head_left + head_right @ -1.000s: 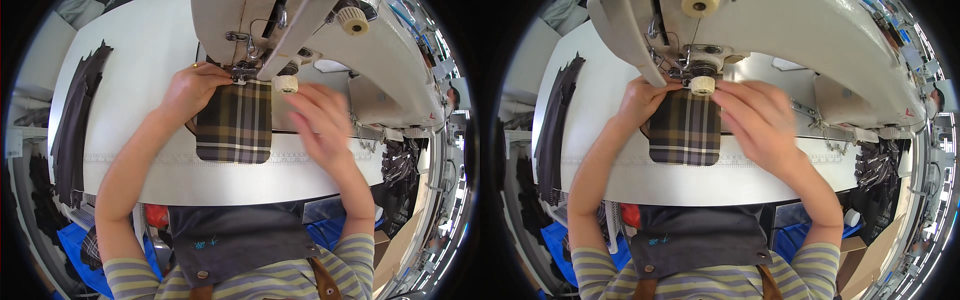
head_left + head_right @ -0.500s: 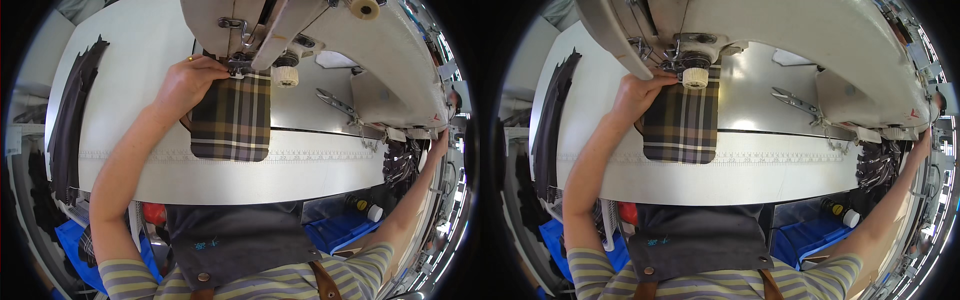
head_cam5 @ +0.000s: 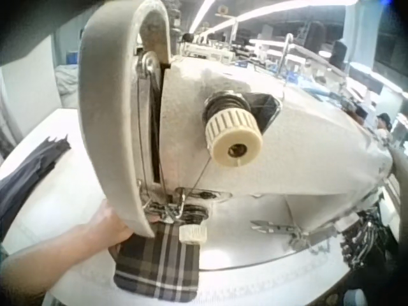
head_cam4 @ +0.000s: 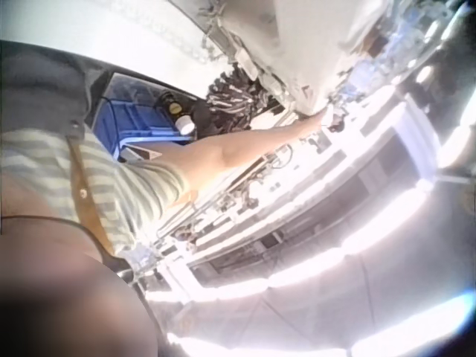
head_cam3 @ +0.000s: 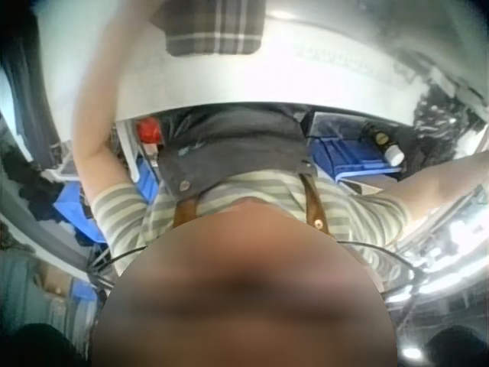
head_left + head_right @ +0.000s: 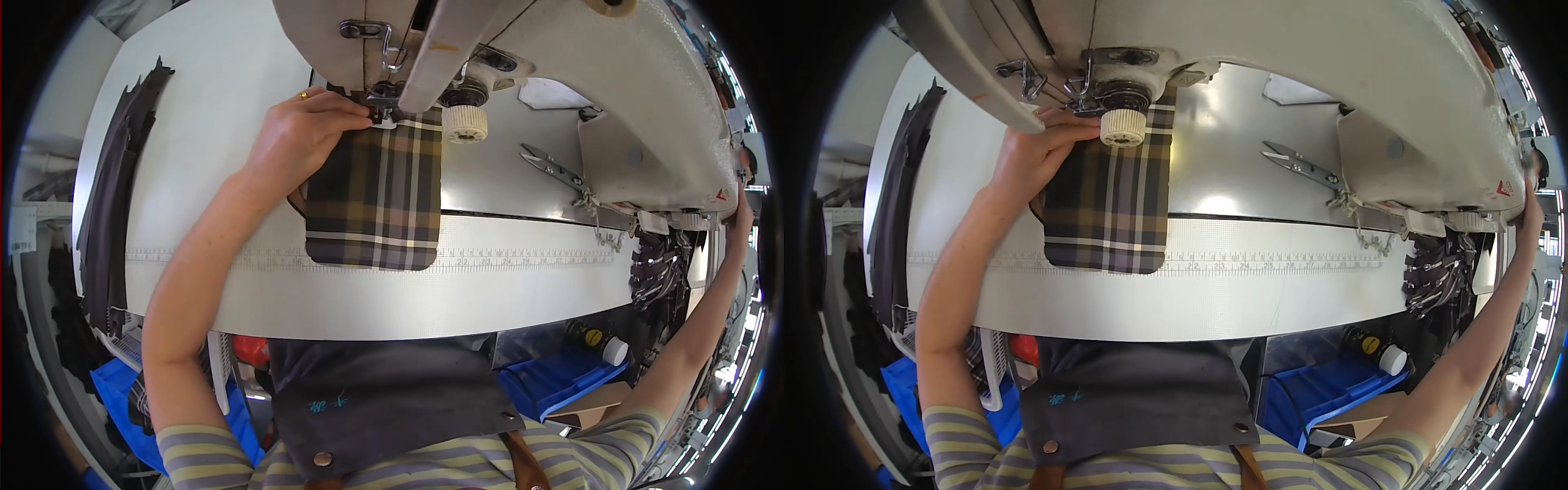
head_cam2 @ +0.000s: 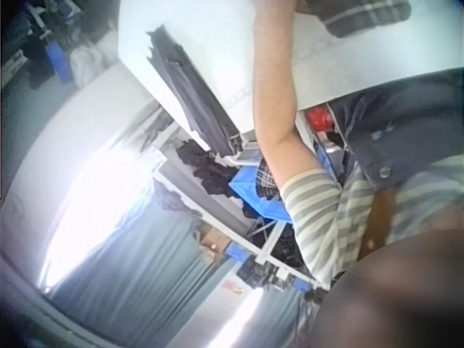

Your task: Sewing a zipper onto pieces of plaid fabric using an industrial sewing machine.

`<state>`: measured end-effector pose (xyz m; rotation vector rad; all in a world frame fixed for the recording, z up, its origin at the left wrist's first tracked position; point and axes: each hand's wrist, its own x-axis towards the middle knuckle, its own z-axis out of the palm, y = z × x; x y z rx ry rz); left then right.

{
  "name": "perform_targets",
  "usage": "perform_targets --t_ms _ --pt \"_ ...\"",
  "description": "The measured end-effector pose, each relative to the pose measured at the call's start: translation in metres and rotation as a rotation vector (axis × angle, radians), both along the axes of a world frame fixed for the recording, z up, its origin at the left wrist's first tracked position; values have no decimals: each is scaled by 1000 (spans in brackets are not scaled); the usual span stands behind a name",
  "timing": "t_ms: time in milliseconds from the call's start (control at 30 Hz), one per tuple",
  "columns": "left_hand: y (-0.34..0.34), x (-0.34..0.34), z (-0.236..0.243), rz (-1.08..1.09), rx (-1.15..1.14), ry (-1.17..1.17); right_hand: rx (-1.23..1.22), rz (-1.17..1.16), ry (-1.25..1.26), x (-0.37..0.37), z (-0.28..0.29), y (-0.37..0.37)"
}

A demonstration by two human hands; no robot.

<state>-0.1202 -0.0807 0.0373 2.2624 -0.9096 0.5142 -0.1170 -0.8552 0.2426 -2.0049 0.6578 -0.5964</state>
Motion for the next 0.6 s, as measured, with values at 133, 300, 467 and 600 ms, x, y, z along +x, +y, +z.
perform_targets --t_ms 133,300,467,600 --pt "0 -1 -1 -24 -1 -11 17 -156 67 14 15 -32" --pt "0 -3 4 -31 12 -15 164 -98 -74 15 -3 -29" --pt "1 -3 2 -34 -4 -22 281 35 -138 7 -6 -43" --pt "0 -4 1 -28 -15 -24 329 61 -216 0 -13 -42"
